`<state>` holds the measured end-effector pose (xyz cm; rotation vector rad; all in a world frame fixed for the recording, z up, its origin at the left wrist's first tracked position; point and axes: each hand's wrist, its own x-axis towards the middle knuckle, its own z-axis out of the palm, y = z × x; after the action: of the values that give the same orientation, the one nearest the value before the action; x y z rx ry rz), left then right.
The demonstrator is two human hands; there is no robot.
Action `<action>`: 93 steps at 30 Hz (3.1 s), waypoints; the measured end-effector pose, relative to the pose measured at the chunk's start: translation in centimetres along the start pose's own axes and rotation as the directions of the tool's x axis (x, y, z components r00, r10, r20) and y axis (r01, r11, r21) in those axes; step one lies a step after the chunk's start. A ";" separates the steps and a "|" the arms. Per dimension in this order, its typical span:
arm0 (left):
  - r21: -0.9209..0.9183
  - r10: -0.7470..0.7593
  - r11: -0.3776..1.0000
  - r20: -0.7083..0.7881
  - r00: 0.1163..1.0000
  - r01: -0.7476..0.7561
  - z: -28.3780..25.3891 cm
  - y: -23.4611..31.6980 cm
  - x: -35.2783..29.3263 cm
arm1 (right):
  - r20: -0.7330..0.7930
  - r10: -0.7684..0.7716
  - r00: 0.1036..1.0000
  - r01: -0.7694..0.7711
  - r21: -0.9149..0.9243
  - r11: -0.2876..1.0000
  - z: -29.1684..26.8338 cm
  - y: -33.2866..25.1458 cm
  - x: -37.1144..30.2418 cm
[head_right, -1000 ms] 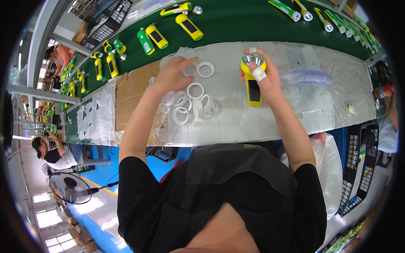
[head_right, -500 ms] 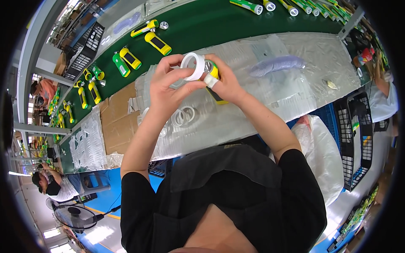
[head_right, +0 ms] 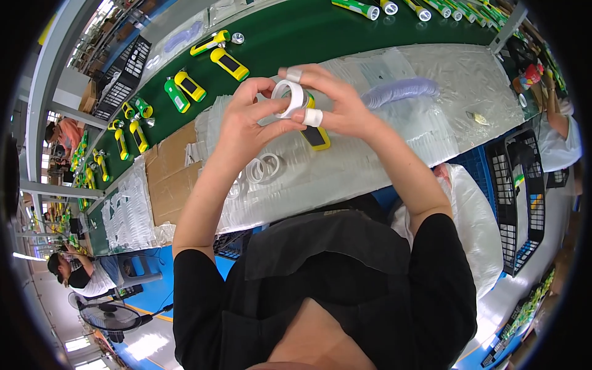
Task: Assembling flashlights by fitting plastic rings onto the flashlight bodies at a factory workstation.
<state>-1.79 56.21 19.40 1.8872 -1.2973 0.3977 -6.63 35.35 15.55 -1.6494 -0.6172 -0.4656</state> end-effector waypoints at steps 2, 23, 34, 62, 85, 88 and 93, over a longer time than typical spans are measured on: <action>-0.007 -0.020 1.000 0.031 0.999 0.020 0.4 0.3 0.1 | 0.088 -0.112 0.990 0.139 -0.429 0.892 -1.8 -1.9 0.3; -0.140 -0.070 0.987 0.065 0.995 0.078 3.7 0.8 -0.4 | 0.507 0.510 0.695 0.040 -0.735 0.676 -4.0 -8.5 5.9; -0.120 -0.060 0.991 -0.031 0.998 0.056 4.6 0.6 0.1 | 0.213 0.525 0.824 -0.104 -0.854 0.509 -2.2 -8.3 5.0; -0.227 -0.059 0.972 -0.002 0.998 0.057 4.3 -1.6 -0.6 | 0.440 0.351 0.827 0.134 -0.760 0.637 -2.6 -7.5 5.1; 0.490 -0.645 0.687 0.071 0.761 0.536 -1.3 -22.1 4.5 | -0.658 0.081 0.749 -0.599 -0.619 0.508 -12.5 19.5 12.2; 0.335 -0.662 0.727 0.114 0.741 0.599 0.3 -27.4 1.7 | -0.616 0.119 0.779 -0.627 -0.756 0.191 -14.8 23.2 12.6; 0.004 -0.707 0.702 0.118 0.697 0.712 0.7 -23.9 1.6 | -0.205 -0.077 0.976 -0.165 -0.920 0.355 -8.6 18.8 12.8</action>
<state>20.01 58.52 9.65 2.2221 -0.5273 -0.1519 15.49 26.63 10.44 -2.6673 -0.0555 -1.0940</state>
